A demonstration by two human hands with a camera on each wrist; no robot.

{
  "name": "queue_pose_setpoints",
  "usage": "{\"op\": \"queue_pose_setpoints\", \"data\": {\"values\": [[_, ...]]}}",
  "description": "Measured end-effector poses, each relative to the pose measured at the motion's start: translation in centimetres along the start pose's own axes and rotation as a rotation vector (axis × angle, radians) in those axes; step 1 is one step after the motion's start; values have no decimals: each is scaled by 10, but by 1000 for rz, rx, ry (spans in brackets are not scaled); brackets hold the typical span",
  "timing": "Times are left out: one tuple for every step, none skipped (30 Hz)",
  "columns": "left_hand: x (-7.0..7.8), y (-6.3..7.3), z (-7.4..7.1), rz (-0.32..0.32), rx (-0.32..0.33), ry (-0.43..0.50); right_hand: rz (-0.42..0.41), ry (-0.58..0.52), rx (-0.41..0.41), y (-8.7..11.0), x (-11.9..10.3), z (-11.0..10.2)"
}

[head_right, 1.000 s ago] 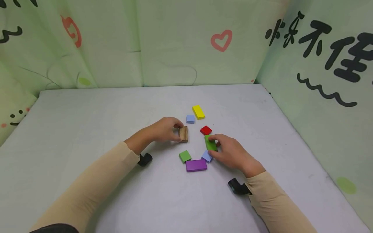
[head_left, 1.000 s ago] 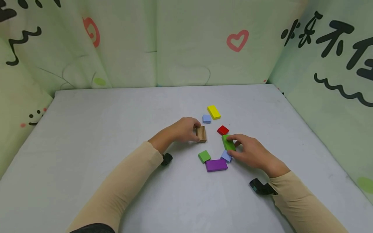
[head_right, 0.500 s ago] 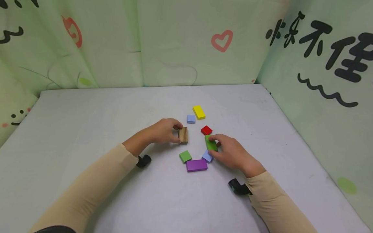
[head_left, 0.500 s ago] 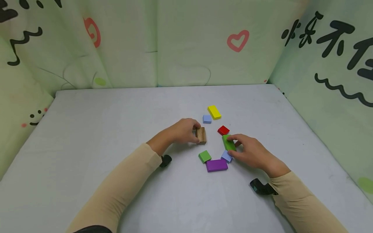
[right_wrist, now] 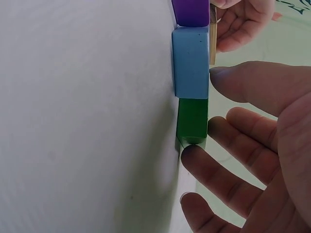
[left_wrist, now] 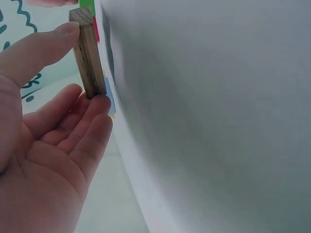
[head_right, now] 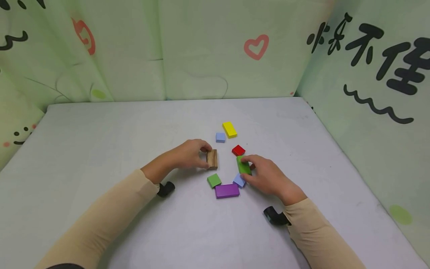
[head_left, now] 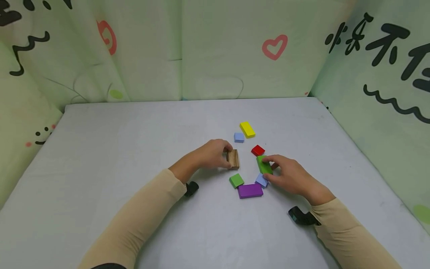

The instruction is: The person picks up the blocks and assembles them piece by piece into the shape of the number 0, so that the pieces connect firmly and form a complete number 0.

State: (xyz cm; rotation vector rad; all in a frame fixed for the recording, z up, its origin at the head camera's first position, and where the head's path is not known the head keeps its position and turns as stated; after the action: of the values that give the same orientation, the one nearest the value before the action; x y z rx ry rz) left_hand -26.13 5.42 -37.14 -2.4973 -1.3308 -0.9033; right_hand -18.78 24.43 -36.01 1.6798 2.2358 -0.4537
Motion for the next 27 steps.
{"op": "queue_pose_setpoints", "data": {"values": [[1,1,0,0,-1,3,2,-2,-1,0,0,0],[1,1,0,0,-1,5,3,-2,-1,0,0,0],[2,2,0,-1,-1,8,3,-3,-1,0,0,0],[2,2,0,-2,-1,10,4,-5,-2,0,0,0],[2,3,0,-3,-1,8,6,-6,-3,0,0,0],[2,3,0,-3,-1,5,6,-6,-4,1,-1,0],[3,3,0,-4,-2,2,8,-6,-6,1,0,0],[2,4,0,-6,-2,-1,8,-7,-6,1,0,0],[2,4,0,-6,-3,-4,8,-8,-6,1,0,0],[2,4,0,-8,-4,-7,8,-9,-7,1,0,0],[2,4,0,-7,-5,-9,7,-10,-6,1,-1,0],[2,4,0,-6,-6,-11,6,-10,-6,1,-1,0],[2,5,0,-7,-6,-11,5,-11,-5,1,0,0],[2,5,0,-8,-7,-10,3,-11,-4,1,-1,0],[2,5,0,-8,-7,-10,2,-11,-3,1,-1,0],[2,6,0,-8,-7,-9,1,-11,-3,1,-1,0],[2,6,0,-7,-7,-9,1,-10,-2,1,-1,0],[2,6,0,-9,-6,-9,0,-9,-2,1,-1,0],[2,6,0,-11,-7,-10,0,-10,-1,1,-1,0],[1,6,0,-14,-9,-11,-2,-11,-1,1,-1,0],[1,6,1,-18,-11,-12,-3,-11,0,1,-1,0],[0,6,1,-22,-13,-15,-4,-12,2,1,-1,-1],[0,6,1,-25,-16,-18,-5,-13,2,1,-1,-1],[-1,6,2,-29,-19,-19,-6,-14,2,1,-1,-1],[-1,6,3,-32,-22,-20,-7,-15,2,1,-1,-1],[-1,6,3,-34,-25,-22,-7,-16,2,1,-1,-1],[-2,6,4,-34,-27,-25,-6,-16,1,1,-1,-1]]}}
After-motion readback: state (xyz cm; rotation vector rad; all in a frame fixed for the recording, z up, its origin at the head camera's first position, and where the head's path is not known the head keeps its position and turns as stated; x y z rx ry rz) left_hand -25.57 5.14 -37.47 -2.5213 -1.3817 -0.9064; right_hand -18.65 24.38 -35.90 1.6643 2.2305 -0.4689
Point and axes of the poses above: each hand's wrist, its own y-axis away from the middle knuckle, its own z-axis out of the palm, x = y × z, the point moved 7 cm from there along -y, towards the middle knuckle, and after that the axes turned 7 degrees about x, right-handed, at the moved point
